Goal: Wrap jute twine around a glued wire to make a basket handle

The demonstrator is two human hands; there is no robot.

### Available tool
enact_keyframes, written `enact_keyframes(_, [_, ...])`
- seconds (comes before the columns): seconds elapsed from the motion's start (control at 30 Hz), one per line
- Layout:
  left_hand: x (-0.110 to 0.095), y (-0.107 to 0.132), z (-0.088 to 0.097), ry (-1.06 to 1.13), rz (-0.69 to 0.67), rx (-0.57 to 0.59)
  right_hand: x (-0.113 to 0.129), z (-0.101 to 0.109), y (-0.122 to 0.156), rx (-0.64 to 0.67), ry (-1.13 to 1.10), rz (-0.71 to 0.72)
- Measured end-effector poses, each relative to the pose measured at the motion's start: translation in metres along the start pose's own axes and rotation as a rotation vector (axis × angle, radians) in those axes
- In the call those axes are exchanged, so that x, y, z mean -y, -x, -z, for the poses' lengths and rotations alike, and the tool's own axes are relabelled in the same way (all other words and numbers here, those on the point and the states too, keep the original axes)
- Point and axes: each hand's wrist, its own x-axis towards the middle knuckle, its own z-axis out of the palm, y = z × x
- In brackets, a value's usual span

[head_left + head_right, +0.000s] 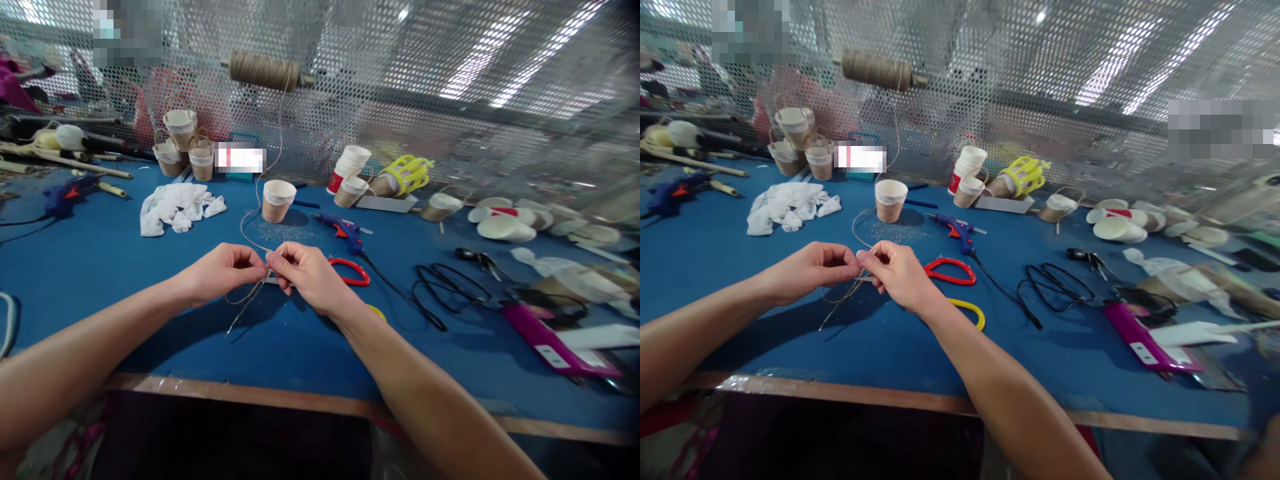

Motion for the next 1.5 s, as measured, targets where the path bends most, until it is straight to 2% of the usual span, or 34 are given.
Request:
enact_keyframes(0.27, [0.0054,-0.0013,-0.0069,0.115,0.042,-0.050,-0.0015,-0.0017,-0.0009,-0.043,0.062,0.016])
enact_keyframes(0.47, [-0.0008,0.0006,-0.0071,0.303,0.087,0.046,-0.0016,0.0008,-0.0012,0.101,-0.208,-0.003])
enact_keyframes(0.6, [-0.0027,0.0005,-0.0059,0.365,0.103,0.073,-0.0028,0.0033,-0.0017,0.116,-0.214,-0.003])
enact_keyframes(0.77, [0.0011,-0.0004,-0.0023,0.265,0.068,0.080,-0.0045,0.0042,-0.0025,0.079,-0.129,0.017])
enact_keyframes(0.9, [0.0025,0.0003,-0.0027,0.036,0.009,0.010,-0.0045,0.0030,-0.0027,0.049,-0.052,0.004])
enact_keyframes(0.97, [0.0017,0.0006,-0.0036,-0.006,0.014,-0.029,-0.0044,0.0024,-0.0026,0.043,-0.004,0.008])
enact_keyframes(1.17, [-0.0002,-0.0002,-0.0050,0.016,0.062,-0.074,-0.0026,0.0014,-0.0015,0.021,0.097,0.014])
enact_keyframes(1.5, [0.0018,-0.0009,-0.0084,0.167,0.057,-0.107,-0.0003,-0.0006,-0.0013,-0.038,0.155,0.026])
